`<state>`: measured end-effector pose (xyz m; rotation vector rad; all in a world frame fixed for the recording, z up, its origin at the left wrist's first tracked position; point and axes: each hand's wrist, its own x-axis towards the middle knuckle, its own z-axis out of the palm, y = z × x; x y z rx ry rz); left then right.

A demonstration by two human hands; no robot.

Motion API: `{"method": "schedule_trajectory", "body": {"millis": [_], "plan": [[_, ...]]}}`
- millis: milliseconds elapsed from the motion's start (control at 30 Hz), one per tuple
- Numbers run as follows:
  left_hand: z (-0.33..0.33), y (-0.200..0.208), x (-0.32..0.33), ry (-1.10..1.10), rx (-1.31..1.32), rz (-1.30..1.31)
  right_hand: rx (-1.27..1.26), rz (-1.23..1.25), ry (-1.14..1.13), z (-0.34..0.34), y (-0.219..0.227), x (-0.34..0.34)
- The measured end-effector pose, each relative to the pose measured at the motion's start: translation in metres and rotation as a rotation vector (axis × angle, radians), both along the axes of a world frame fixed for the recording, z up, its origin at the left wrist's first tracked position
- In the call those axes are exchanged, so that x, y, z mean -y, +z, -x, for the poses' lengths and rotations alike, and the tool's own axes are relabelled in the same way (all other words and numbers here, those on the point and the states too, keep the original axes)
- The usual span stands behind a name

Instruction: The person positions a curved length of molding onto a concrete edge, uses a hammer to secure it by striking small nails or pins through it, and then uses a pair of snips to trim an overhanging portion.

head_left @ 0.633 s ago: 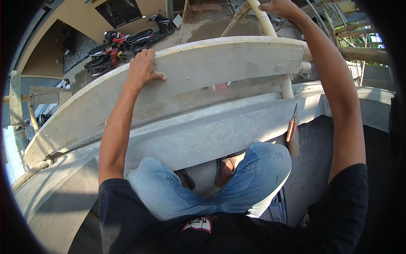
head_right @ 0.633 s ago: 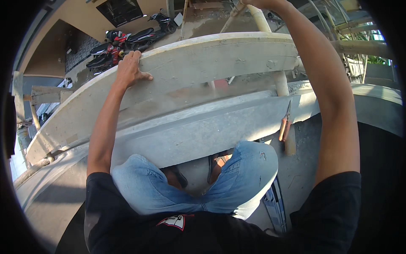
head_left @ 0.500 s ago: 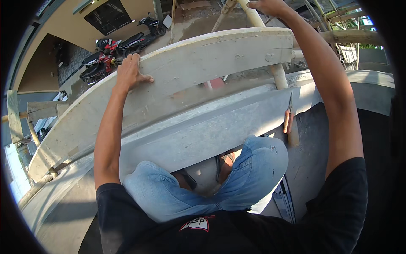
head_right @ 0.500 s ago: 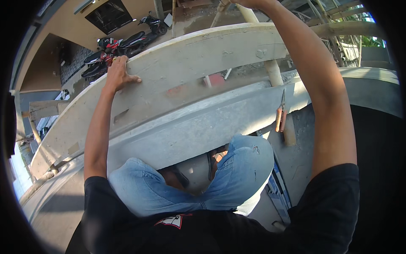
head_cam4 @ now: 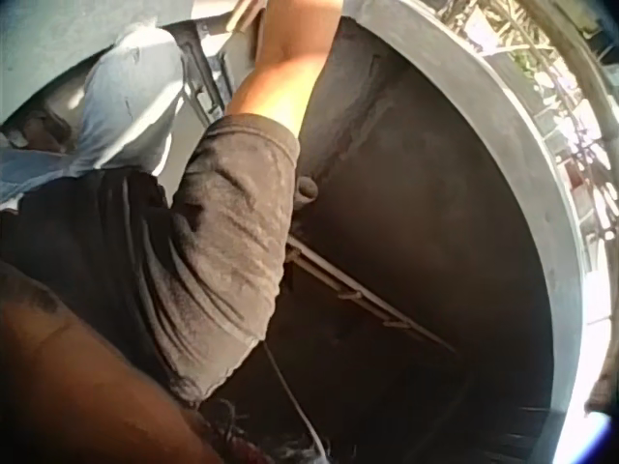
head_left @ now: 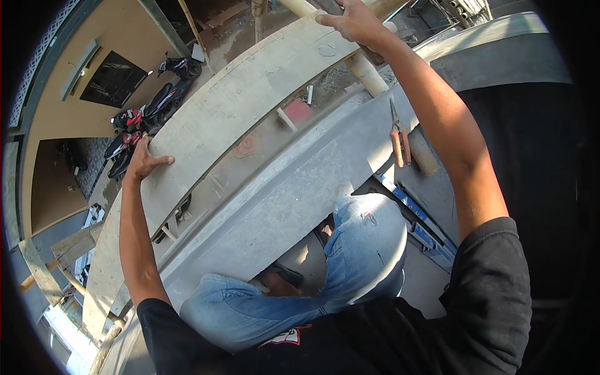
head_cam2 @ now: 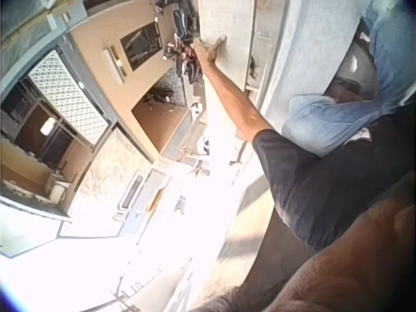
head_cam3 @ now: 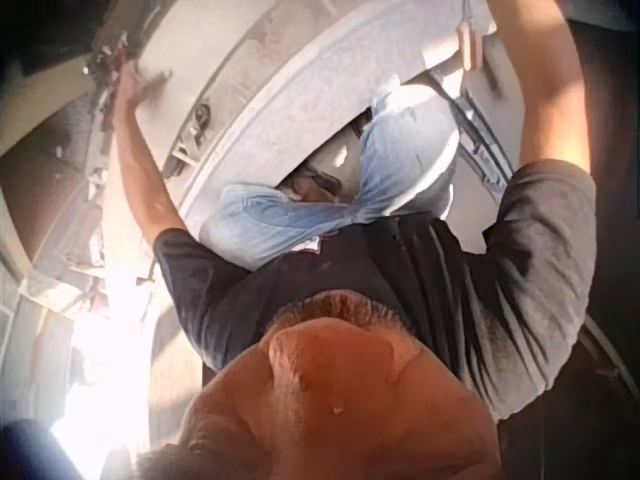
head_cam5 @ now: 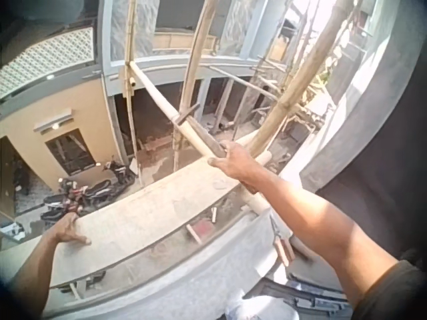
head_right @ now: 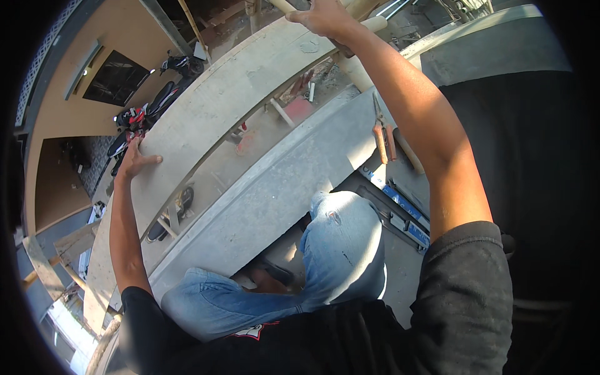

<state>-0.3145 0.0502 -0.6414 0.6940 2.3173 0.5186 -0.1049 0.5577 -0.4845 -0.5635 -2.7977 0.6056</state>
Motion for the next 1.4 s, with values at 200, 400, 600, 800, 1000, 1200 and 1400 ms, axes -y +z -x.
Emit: {"method": "schedule_trajectory", "body": {"millis": [200,400,600,800,1000,1200,1400], "plan": [[-0.016,0.004,0.023,-0.103,-0.295,0.002,-0.39,0.979,-0.37,-0.062,-0.005,0.032],[-0.082,0.031,-0.05,-0.279,-0.513,0.303,-0.655,1.109,-0.905,-0.113,-0.047,-0.002],[-0.1,0.043,-0.101,-0.368,-0.448,0.554,-0.244,0.997,-0.92,-0.195,-0.051,-0.04],[-0.11,0.041,-0.096,-0.527,-0.614,0.442,0.051,0.344,-1.01,-0.261,-0.057,-0.047],[-0.119,0.034,-0.113,-0.59,-0.517,0.612,0.023,0.275,-1.027,-0.279,-0.079,-0.042],[-0.123,0.021,-0.11,-0.569,-0.496,0.5,0.08,0.175,-1.095,-0.27,-0.081,-0.036],[-0.121,0.017,-0.109,-0.594,-0.479,0.436,-0.295,-0.166,-0.902,-0.238,-0.054,0.007]]}}
